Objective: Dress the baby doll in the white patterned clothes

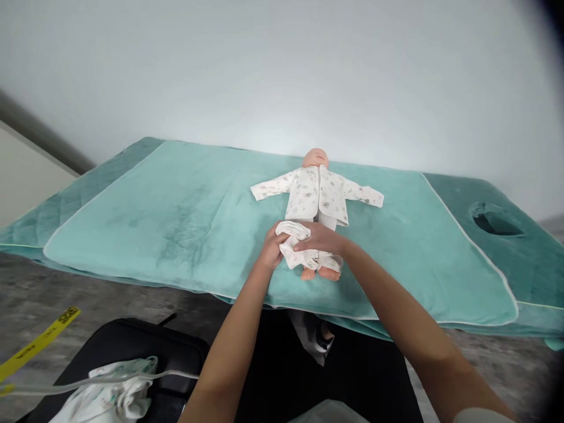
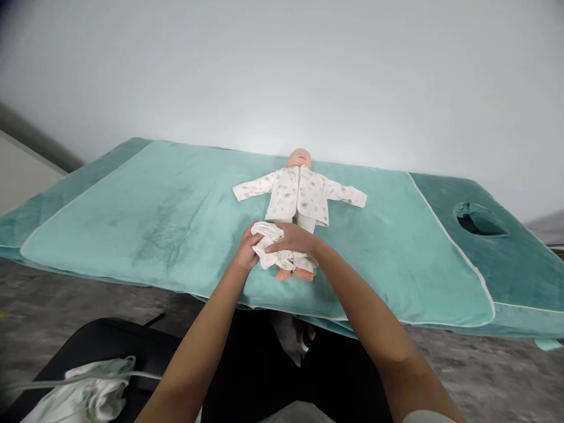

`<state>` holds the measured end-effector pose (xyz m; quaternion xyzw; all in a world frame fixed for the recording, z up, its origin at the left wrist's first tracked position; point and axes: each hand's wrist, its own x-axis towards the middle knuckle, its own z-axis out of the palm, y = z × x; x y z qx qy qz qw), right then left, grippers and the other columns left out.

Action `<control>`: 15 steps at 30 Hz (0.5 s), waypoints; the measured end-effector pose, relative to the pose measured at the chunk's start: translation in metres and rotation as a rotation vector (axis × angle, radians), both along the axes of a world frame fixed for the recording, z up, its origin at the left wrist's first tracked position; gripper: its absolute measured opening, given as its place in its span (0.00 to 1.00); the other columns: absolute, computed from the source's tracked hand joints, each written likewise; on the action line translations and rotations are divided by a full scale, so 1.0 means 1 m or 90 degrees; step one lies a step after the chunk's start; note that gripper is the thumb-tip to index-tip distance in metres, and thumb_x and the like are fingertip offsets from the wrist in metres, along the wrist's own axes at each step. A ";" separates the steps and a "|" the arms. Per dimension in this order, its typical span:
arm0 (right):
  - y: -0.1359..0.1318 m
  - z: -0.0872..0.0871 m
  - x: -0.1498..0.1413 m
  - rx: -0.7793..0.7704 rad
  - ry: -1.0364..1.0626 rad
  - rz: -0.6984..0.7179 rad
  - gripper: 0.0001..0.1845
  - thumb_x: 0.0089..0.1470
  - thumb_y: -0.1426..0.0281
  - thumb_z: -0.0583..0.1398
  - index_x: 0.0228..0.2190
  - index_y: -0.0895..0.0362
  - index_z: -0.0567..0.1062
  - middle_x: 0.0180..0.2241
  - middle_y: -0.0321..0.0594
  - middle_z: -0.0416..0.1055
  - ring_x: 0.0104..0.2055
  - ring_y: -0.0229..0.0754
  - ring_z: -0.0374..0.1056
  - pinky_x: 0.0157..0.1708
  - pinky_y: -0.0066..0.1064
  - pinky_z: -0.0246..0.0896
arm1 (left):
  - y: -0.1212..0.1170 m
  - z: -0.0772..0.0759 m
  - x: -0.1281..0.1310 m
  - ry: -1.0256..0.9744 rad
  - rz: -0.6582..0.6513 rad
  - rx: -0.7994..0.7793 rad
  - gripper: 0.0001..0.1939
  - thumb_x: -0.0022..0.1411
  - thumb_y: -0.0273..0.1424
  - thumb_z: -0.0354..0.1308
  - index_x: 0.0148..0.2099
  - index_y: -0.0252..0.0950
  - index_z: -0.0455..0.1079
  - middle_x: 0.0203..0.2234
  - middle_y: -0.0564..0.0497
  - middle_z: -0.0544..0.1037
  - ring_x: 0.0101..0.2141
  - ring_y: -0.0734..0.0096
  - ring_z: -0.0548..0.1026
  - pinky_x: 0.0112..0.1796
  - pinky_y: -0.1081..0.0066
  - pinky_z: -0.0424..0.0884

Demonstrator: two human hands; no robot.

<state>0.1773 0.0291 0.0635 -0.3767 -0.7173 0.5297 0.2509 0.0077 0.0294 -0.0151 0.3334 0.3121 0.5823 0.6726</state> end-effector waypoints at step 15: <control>0.009 -0.025 0.021 -0.323 0.281 0.007 0.30 0.47 0.63 0.72 0.52 0.57 0.75 0.44 0.43 0.78 0.37 0.42 0.73 0.37 0.30 0.69 | 0.004 -0.005 0.012 0.200 0.113 0.084 0.10 0.48 0.27 0.68 0.34 0.37 0.71 0.28 0.56 0.75 0.32 0.71 0.71 0.37 0.71 0.67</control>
